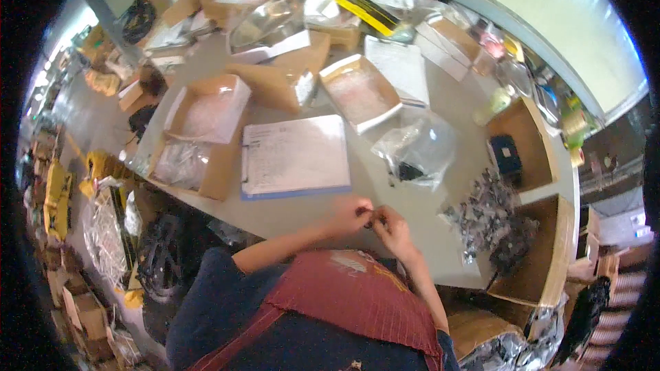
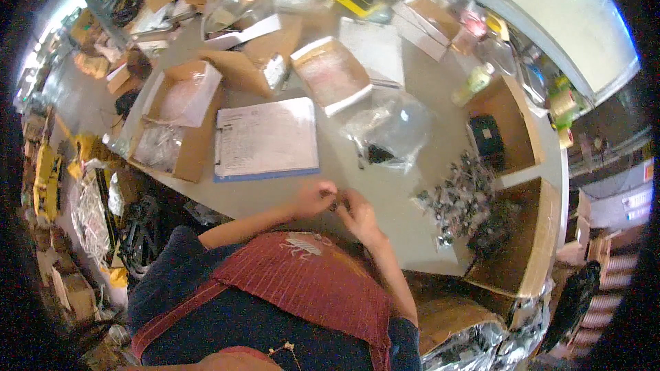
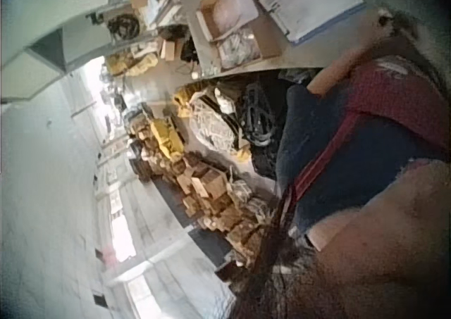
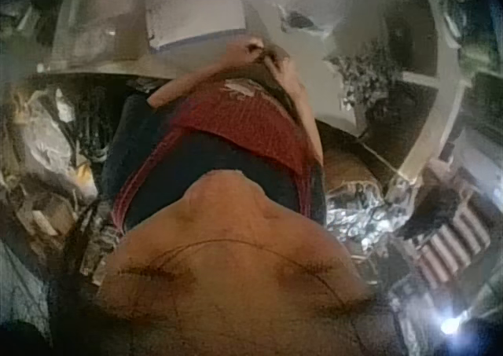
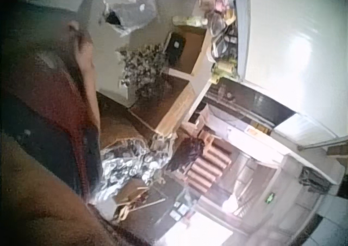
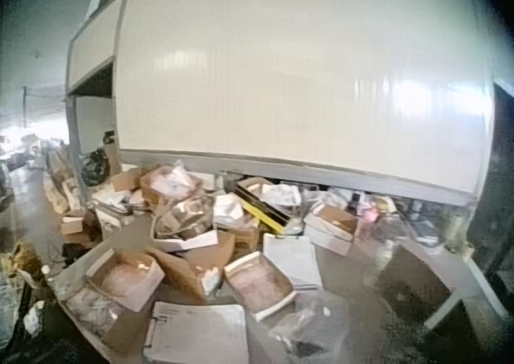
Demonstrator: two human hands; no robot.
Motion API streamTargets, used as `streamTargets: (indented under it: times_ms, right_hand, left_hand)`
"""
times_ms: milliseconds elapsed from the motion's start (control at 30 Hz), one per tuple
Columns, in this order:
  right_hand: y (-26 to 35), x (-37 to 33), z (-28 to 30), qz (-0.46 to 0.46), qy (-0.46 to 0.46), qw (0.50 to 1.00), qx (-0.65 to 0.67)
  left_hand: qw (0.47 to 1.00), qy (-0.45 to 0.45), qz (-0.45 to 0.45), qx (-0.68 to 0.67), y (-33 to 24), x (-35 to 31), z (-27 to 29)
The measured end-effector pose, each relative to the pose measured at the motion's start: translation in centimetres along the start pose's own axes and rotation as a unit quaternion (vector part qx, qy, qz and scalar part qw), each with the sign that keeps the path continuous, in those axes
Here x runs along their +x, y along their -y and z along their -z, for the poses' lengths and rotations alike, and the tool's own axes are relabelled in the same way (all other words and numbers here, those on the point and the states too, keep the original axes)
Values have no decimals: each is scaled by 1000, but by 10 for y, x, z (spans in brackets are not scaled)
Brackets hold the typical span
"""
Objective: The person picks up small black plastic components from a table by hand and places them into a transparent plastic bag.
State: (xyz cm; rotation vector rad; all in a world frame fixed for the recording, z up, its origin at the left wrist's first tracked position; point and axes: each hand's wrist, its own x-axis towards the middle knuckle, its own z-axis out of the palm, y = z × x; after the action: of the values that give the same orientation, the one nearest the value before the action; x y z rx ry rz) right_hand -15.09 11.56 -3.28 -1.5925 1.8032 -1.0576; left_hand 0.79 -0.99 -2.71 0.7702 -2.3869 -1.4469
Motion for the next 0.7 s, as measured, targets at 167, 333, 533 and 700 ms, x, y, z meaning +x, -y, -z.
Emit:
streamTargets:
  times_ms: [167,333,533,700]
  right_hand:
    - [-1,-9,16,-77,-8,996,49]
    - [-18,-21,32,-136,-58,971,187]
    - [-14,-28,69,-136,-303,890,313]
    - [-2,-47,90,-96,-478,835,257]
  left_hand:
    - [997,-1,31,-69,1,18,-12]
    - [994,60,-52,-77,-13,54,-12]
    - [980,-30,-114,-163,0,136,-12]
    - [946,-254,-174,102,26,264,73]
